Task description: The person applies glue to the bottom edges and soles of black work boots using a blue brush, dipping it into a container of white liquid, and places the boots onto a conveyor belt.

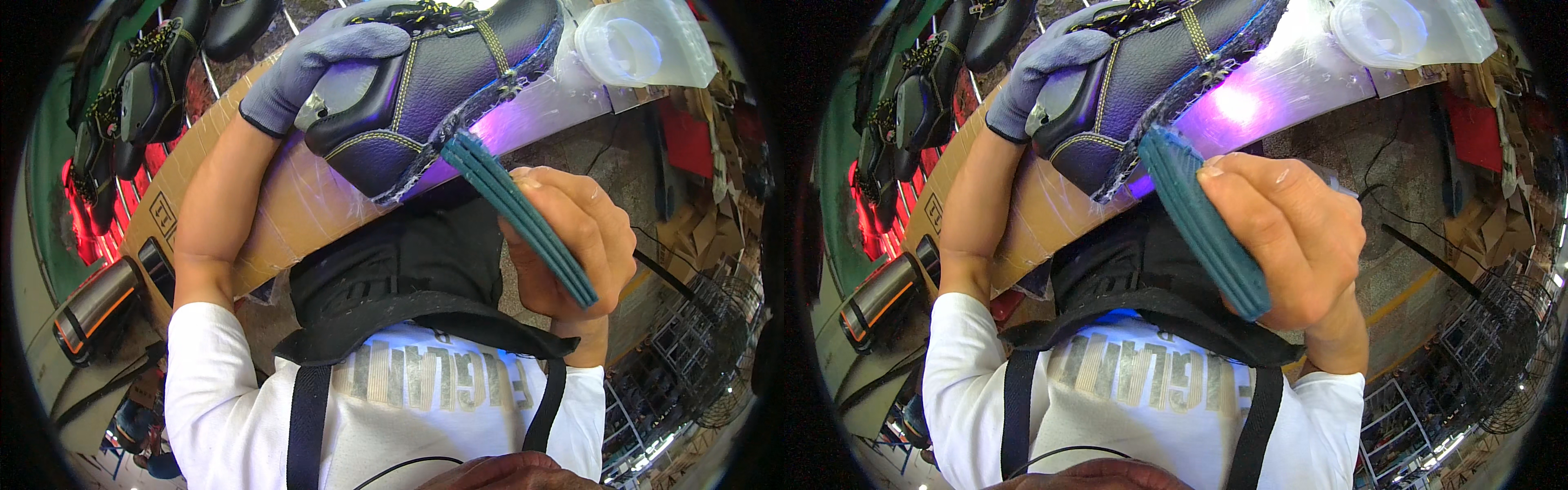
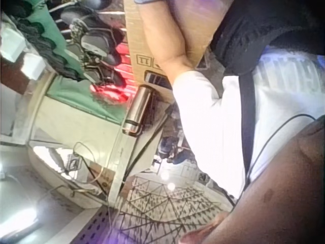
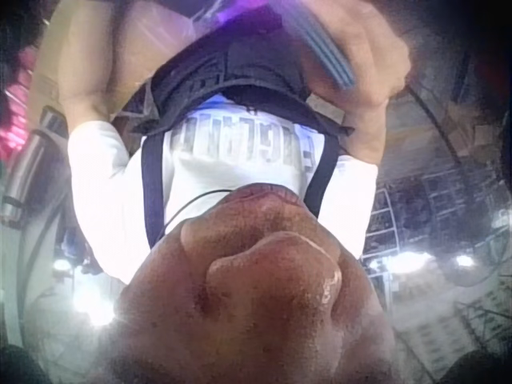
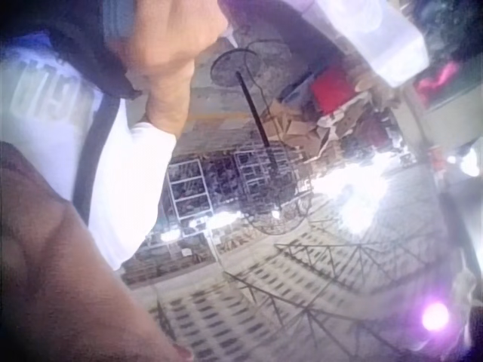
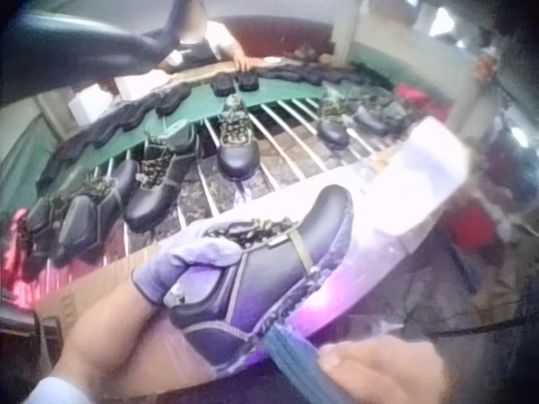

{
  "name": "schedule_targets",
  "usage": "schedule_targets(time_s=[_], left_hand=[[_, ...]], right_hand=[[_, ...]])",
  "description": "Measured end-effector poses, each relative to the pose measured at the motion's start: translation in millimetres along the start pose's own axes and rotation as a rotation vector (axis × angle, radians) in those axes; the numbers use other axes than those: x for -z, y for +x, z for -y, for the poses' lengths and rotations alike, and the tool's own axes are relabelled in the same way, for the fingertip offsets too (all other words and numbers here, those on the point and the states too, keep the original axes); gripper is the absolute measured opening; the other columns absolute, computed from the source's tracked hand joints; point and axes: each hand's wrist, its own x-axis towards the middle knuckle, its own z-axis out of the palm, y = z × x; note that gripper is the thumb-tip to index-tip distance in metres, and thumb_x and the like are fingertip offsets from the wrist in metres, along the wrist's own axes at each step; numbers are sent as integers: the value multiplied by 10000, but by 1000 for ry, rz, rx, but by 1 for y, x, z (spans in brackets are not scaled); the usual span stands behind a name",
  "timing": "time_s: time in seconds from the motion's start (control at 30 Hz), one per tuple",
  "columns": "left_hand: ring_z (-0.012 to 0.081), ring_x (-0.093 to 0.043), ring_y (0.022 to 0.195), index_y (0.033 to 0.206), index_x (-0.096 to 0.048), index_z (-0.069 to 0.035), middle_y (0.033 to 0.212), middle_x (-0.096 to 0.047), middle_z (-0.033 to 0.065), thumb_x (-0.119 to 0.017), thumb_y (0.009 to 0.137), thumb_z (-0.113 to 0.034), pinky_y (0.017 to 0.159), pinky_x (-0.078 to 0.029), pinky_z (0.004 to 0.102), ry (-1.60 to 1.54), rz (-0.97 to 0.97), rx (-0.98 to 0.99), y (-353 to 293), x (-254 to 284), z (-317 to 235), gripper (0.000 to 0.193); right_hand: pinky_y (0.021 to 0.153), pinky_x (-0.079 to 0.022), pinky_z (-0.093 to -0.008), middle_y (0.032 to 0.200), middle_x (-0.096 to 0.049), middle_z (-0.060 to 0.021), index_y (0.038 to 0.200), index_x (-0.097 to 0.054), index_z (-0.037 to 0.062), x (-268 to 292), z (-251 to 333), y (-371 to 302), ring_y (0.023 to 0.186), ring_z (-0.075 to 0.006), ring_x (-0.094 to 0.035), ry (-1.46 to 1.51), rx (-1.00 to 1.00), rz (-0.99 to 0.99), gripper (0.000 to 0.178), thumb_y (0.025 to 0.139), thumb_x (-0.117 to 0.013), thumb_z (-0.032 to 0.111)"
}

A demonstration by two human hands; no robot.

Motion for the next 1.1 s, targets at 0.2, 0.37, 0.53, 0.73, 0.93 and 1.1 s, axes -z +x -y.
schedule_targets(time_s=[0.2, 0.37, 0.53, 0.73, 0.93, 1.1], left_hand=[[274, -586, 1279, 1479, -422, 87, 1434, -565, 194, -674, 874, -92, 1125, -438, 364, -45, 104, -39, -6, 17, 3, 680], [272, -595, 1266, 1474, -433, 82, 1425, -573, 192, -676, 890, -112, 1113, -453, 361, -41, 37, 36, -11, -13, -16, 661], [272, -620, 1230, 1465, -442, 79, 1409, -580, 199, -677, 896, -117, 1083, -486, 363, -119, 110, 2, -14, -1, -9, 646], [256, -660, 1171, 1442, -481, 55, 1345, -626, 188, -625, 940, -183, 1031, -527, 366, 191, 54, -125, -3, 27, 12, 574], [233, -704, 1071, 1369, -531, 73, 1237, -672, 187, -583, 1000, -206, 950, -583, 363, -277, 65, -63, -8, 14, 11, 466], [284, -696, 1103, 1331, -572, 48, 1251, -671, 212, -527, 1025, -163, 984, -579, 406, -575, 70, 34, -9, 22, 11, 375]], right_hand=[[659, -590, -334, 889, -727, -180, 1014, -687, -31, 8, 18, 18, 771, -304, -743, 1, -30, 118, 261, 774, -787, -11], [674, -583, -339, 882, -731, -180, 1000, -695, -48, 13, 4, 25, 777, -316, -740, -52, -14, 59, 245, 775, -793, -33], [673, -584, -338, 862, -728, -174, 1003, -694, -28, 9, 13, 23, 760, -305, -741, -25, -12, 86, 269, 759, -806, -27], [623, -568, -331, 849, -716, -180, 1021, -697, -39, 14, 12, 27, 736, -296, -728, -39, 62, 152, 298, 743, -804, -34], [640, -584, -317, 871, -731, -128, 1043, -706, -34, 17, -29, 21, 735, -222, -716, 453, -378, -177, 147, 898, -710, -8], [706, -633, -364, 936, -745, -136, 1096, -711, -20, -26, -26, -2, 805, -259, -740, 1096, -576, -572, 174, 925, -715, 13]])
